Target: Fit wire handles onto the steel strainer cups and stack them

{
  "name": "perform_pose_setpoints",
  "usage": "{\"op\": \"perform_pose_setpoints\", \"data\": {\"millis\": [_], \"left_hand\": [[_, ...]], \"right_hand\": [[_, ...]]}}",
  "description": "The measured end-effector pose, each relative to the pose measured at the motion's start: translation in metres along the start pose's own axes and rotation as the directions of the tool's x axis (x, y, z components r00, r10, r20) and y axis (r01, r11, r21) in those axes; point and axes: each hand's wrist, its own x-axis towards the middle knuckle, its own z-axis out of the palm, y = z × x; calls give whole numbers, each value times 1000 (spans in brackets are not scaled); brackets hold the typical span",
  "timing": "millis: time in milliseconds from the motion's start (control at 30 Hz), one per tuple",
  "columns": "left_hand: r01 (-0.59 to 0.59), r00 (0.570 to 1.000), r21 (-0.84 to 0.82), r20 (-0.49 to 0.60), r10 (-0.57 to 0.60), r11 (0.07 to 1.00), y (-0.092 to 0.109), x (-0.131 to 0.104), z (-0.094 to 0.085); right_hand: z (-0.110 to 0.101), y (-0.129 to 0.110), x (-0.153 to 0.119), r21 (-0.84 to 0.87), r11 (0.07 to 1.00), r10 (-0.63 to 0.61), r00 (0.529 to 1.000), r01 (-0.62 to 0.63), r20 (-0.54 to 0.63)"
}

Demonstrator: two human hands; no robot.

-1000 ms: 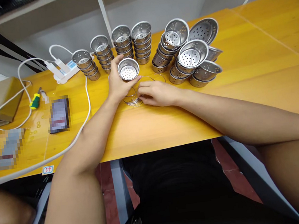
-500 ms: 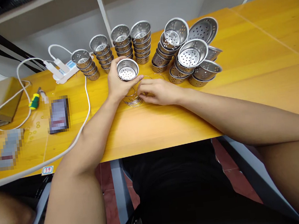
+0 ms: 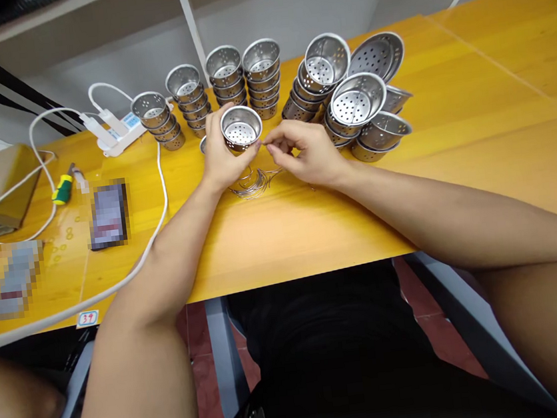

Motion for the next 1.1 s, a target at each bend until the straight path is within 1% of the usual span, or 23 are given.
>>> {"op": "perform_pose_setpoints", "data": {"millis": [67, 133, 233, 300, 400, 467, 567, 667, 867, 1100], "left_hand": [[-21, 1000, 7, 15, 21, 1000, 3, -1, -2], [-38, 999, 1, 19, 38, 999, 6, -2, -3], [-52, 998, -19, 18, 53, 998, 8, -4, 0], [-58, 998, -67, 21, 59, 996, 9, -6, 4], [-53, 997, -140, 50, 61, 989, 12, -8, 10], [-47, 995, -139, 76, 59, 989, 14, -8, 13], [-39, 990, -121, 129, 54, 992, 18, -9, 16], [-24, 983, -144, 174, 50, 989, 19, -9, 17], [14, 981, -169, 195, 19, 985, 19, -9, 17], [4, 980, -172, 196, 31, 985, 24, -11, 16]], "right_hand": [[1, 4, 0, 34, 997, 70, 996, -68, -63], [3, 8, 0, 66, 992, 115, 988, -108, -101], [4, 9, 1, 79, 988, 143, 983, -135, -112], [4, 7, 3, 72, 987, 154, 982, -147, -112], [5, 4, 6, 75, 982, 181, 977, -173, -116], [6, 5, 7, 94, 978, 198, 972, -187, -128], [8, 9, 8, 121, 973, 210, 968, -194, -139], [9, 13, 7, 120, 973, 213, 965, -196, -150], [4, 15, 6, 48, 979, 204, 968, -199, -145], [6, 17, 8, 54, 975, 222, 962, -216, -160]]}}
